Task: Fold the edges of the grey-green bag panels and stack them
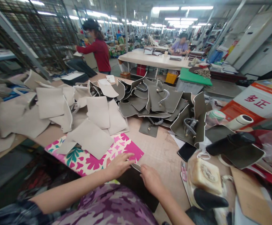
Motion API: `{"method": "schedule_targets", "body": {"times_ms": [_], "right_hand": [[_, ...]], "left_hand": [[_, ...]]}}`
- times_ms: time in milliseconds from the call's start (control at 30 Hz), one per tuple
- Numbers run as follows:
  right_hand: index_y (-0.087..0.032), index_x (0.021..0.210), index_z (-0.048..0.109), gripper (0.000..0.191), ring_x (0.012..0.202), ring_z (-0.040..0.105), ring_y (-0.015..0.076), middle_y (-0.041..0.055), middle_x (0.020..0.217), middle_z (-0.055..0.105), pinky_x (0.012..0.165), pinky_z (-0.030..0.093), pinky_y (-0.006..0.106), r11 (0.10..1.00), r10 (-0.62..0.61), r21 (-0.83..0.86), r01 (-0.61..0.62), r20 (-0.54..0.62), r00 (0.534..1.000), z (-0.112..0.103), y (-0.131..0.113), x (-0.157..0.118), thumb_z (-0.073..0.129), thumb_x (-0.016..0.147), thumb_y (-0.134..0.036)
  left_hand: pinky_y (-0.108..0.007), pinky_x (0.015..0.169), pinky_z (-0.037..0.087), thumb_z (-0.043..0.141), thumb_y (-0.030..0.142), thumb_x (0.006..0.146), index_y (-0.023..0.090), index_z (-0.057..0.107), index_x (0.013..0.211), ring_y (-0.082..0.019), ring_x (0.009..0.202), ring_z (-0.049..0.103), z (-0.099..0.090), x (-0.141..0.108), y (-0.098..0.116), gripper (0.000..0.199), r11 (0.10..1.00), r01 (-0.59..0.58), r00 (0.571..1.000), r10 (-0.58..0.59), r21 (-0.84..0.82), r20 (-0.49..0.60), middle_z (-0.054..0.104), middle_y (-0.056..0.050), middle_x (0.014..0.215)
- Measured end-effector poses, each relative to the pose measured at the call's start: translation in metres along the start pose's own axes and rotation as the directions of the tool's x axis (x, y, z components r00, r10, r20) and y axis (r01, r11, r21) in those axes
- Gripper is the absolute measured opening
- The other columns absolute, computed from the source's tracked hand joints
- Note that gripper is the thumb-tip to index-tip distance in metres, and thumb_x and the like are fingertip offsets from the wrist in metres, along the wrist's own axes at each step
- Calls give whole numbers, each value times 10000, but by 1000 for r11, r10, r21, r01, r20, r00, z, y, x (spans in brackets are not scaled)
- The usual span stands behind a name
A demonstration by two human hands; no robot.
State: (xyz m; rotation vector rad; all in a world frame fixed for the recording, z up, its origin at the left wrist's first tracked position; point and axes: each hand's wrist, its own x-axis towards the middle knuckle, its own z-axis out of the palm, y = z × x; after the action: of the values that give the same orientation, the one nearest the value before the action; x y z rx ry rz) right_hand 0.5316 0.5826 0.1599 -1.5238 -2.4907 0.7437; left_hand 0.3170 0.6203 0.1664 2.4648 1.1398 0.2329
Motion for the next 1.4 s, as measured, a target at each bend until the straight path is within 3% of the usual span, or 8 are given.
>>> {"method": "schedule_targets", "body": {"times_ms": [100, 200, 300, 533, 767, 933, 1100, 1400], "right_hand": [[-191, 900, 554, 196, 878, 564, 188, 63, 950, 603, 766, 427, 285, 1000, -17, 23, 17, -13, 1000, 3, 4, 0, 402, 804, -113], [-196, 929, 564, 215, 922, 557, 192, 60, 980, 613, 804, 412, 298, 998, -64, 15, 64, 5, 998, 3, 9, 0, 399, 816, -117], [-187, 949, 569, 213, 916, 562, 192, 57, 965, 627, 808, 402, 305, 997, -67, -38, 67, 9, 998, 0, 14, 1, 399, 834, -132], [-171, 803, 583, 168, 880, 563, 213, 79, 957, 622, 773, 376, 336, 944, 0, -329, -39, -119, 993, 4, 12, 6, 431, 821, -101], [-182, 804, 540, 131, 837, 553, 177, 40, 860, 605, 749, 377, 303, 984, -43, -177, 8, -196, 980, 22, 11, 11, 426, 841, -130], [-179, 806, 515, 145, 798, 549, 180, 43, 821, 595, 712, 367, 307, 983, -66, -181, 28, -206, 976, 23, 12, 12, 388, 868, -150], [-176, 787, 505, 153, 746, 536, 179, 42, 771, 583, 685, 361, 300, 981, -69, -190, 29, -208, 976, 23, 11, 14, 378, 867, -145], [-160, 834, 504, 55, 758, 520, 182, 57, 816, 567, 686, 397, 294, 985, -32, -169, -11, -249, 968, 19, 23, 3, 449, 838, -162]], "left_hand": [[-415, 996, 278, 595, 252, 769, 245, 448, 1241, -251, 1194, 385, -5, -4, -30, 495, 991, 46, 999, -47, -124, -3, 470, -76, 1298], [-262, 872, 407, 572, 280, 792, 238, 564, 1129, -174, 996, 564, 2, -7, -58, 340, 977, 60, 995, -42, -205, 90, 638, -26, 1086], [-195, 809, 426, 511, 292, 835, 221, 627, 1050, -142, 920, 606, 12, -8, -70, 254, 961, 83, 990, -48, -264, 134, 669, -17, 1025], [-175, 787, 427, 522, 267, 827, 225, 643, 1037, -142, 904, 618, 17, -7, -64, 246, 946, 102, 980, -42, -309, 194, 679, -7, 1010], [-193, 788, 424, 469, 274, 852, 236, 631, 1040, -151, 907, 611, 12, -11, -53, 251, 974, 102, 975, -58, -202, 214, 673, -4, 1018], [-267, 744, 433, 449, 286, 849, 248, 613, 1023, -212, 883, 610, 7, -5, -31, 242, 995, 71, 975, -56, -64, 213, 677, -36, 952], [-252, 677, 429, 442, 354, 849, 253, 617, 954, -203, 806, 617, 14, 13, -18, 228, 999, 40, 974, -39, 0, 221, 678, -26, 859], [-216, 611, 397, 428, 355, 860, 228, 653, 876, -171, 760, 614, 13, 27, -20, 259, 1000, 5, 969, -6, 5, 248, 688, -16, 832]]}}
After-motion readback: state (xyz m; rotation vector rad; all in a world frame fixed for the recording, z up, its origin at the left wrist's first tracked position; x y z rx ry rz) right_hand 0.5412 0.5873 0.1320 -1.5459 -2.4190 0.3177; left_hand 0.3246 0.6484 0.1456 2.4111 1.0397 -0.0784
